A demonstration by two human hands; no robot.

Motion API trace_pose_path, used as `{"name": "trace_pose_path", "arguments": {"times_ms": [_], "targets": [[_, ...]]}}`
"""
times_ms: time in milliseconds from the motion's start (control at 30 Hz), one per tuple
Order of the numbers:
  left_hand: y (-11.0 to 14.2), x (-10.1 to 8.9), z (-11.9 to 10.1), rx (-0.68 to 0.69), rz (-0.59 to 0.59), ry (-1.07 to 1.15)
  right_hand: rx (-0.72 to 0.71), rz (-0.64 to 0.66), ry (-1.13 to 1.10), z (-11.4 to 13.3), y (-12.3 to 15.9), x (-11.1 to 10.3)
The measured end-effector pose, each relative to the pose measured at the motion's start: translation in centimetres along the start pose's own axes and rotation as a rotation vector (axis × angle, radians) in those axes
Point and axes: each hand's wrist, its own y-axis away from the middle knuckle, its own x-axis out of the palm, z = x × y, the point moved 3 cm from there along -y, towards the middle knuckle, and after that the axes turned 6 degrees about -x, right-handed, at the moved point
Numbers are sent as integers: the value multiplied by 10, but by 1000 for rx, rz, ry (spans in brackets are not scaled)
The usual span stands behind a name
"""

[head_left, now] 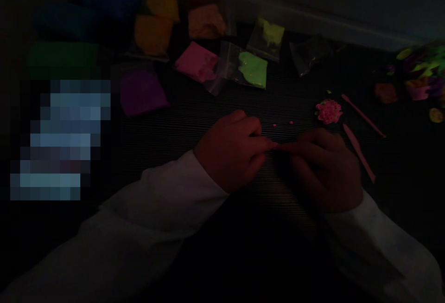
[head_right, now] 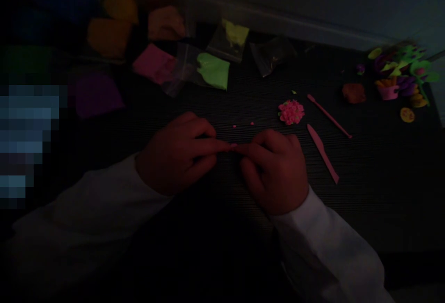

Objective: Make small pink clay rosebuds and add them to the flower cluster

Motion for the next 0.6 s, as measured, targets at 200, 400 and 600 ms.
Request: {"name": "trace_pose_path", "arguments": {"times_ms": [200, 400, 600], "targets": [[0, 1, -1, 3, -9, 13, -9, 16, 32, 1, 0, 0], [0, -6, 4, -98, -160, 44, -28, 1, -16, 2, 1, -1], [-3, -3, 7, -120, -93, 25, -62, 49, 15, 3, 1, 1]]}}
